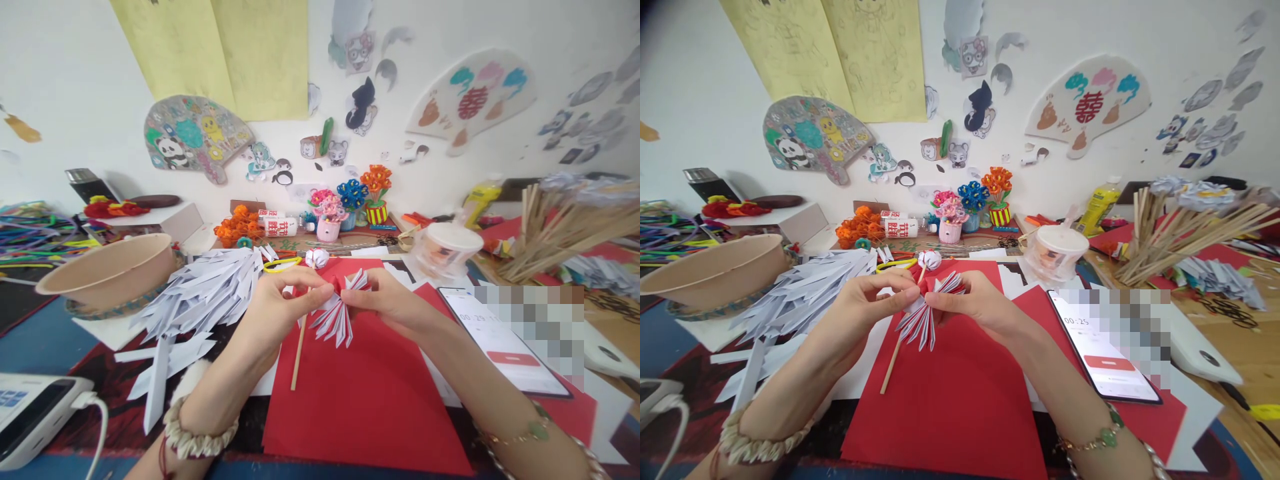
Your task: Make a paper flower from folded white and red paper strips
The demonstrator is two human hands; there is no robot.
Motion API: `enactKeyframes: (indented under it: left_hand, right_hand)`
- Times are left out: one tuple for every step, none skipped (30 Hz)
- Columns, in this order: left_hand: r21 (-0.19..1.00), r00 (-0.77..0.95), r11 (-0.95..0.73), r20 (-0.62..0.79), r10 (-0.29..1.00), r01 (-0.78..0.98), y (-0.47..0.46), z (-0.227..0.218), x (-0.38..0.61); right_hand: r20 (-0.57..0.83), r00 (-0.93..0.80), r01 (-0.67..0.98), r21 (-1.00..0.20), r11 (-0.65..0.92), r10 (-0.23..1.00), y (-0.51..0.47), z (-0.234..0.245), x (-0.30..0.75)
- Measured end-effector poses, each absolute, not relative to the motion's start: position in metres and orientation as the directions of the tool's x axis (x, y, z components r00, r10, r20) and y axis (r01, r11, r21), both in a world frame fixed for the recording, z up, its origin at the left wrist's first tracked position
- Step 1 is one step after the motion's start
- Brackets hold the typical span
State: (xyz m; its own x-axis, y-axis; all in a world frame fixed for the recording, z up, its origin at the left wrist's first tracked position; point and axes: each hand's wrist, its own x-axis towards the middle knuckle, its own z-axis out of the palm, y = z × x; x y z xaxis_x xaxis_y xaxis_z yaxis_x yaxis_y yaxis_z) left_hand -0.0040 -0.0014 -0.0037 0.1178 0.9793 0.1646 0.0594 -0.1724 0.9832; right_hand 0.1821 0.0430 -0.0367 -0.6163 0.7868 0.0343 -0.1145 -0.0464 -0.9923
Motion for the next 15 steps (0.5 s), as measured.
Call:
enactKeyframes:
  left_hand:
    - [0.981,0.125,-0.184,0.175,0.977,0.067,-0.0012,-0.0034,-0.004]
    - [0.978,0.138,-0.193,0.181,0.974,0.076,-0.001,-0.0031,-0.0039]
    - [0.975,0.153,-0.205,0.19,0.97,0.088,-0.0009,-0.0027,-0.0037]
    - [0.97,0.165,-0.218,0.199,0.966,0.104,-0.0009,-0.0023,-0.0036]
    - [0.965,0.169,-0.233,0.211,0.963,0.122,-0.001,-0.0019,-0.0034]
    - [0.959,0.168,-0.246,0.222,0.96,0.142,-0.0012,-0.0017,-0.0033]
    - [0.953,0.165,-0.256,0.229,0.959,0.162,-0.0015,-0.0015,-0.0032]
    - [0.948,0.16,-0.262,0.234,0.959,0.179,-0.0017,-0.0016,-0.0031]
    - [0.944,0.155,-0.268,0.24,0.958,0.195,-0.0019,-0.0017,-0.0031]
    - [0.938,0.151,-0.277,0.249,0.957,0.208,-0.002,-0.0019,-0.0032]
    - [0.931,0.149,-0.29,0.262,0.954,0.22,-0.002,-0.0022,-0.0033]
    - [0.923,0.15,-0.307,0.278,0.949,0.231,-0.0019,-0.0026,-0.0035]
    - [0.914,0.151,-0.328,0.299,0.942,0.238,-0.0018,-0.0028,-0.0037]
    - [0.905,0.15,-0.352,0.324,0.934,0.24,-0.0016,-0.003,-0.0039]
    - [0.894,0.144,-0.376,0.35,0.926,0.243,-0.0015,-0.0031,-0.0042]
  right_hand:
    - [0.031,-0.618,-0.112,-0.993,-0.049,0.786,0.0431,-0.0368,0.1822]
    - [0.029,-0.618,-0.11,-0.993,-0.05,0.786,0.0431,-0.0368,0.1824]
    - [0.029,-0.616,-0.11,-0.993,-0.049,0.787,0.0431,-0.0368,0.1824]
    - [0.031,-0.613,-0.111,-0.993,-0.048,0.79,0.043,-0.0368,0.1824]
    - [0.033,-0.608,-0.114,-0.992,-0.046,0.793,0.0429,-0.0367,0.1823]
    - [0.036,-0.603,-0.118,-0.992,-0.044,0.797,0.0428,-0.0365,0.1822]
    - [0.041,-0.599,-0.123,-0.991,-0.042,0.8,0.0427,-0.0364,0.182]
    - [0.045,-0.598,-0.128,-0.991,-0.04,0.801,0.0425,-0.0362,0.1819]
    - [0.048,-0.597,-0.131,-0.991,-0.038,0.801,0.0423,-0.0359,0.1817]
    - [0.048,-0.596,-0.133,-0.99,-0.039,0.802,0.042,-0.0357,0.1816]
    - [0.047,-0.594,-0.133,-0.99,-0.041,0.803,0.0417,-0.0354,0.1815]
    - [0.042,-0.594,-0.131,-0.99,-0.046,0.804,0.0415,-0.0351,0.1814]
    - [0.035,-0.594,-0.129,-0.99,-0.052,0.804,0.0412,-0.0348,0.1814]
    - [0.027,-0.596,-0.129,-0.99,-0.062,0.802,0.041,-0.0345,0.1814]
    - [0.024,-0.599,-0.134,-0.988,-0.071,0.8,0.0409,-0.0343,0.1815]
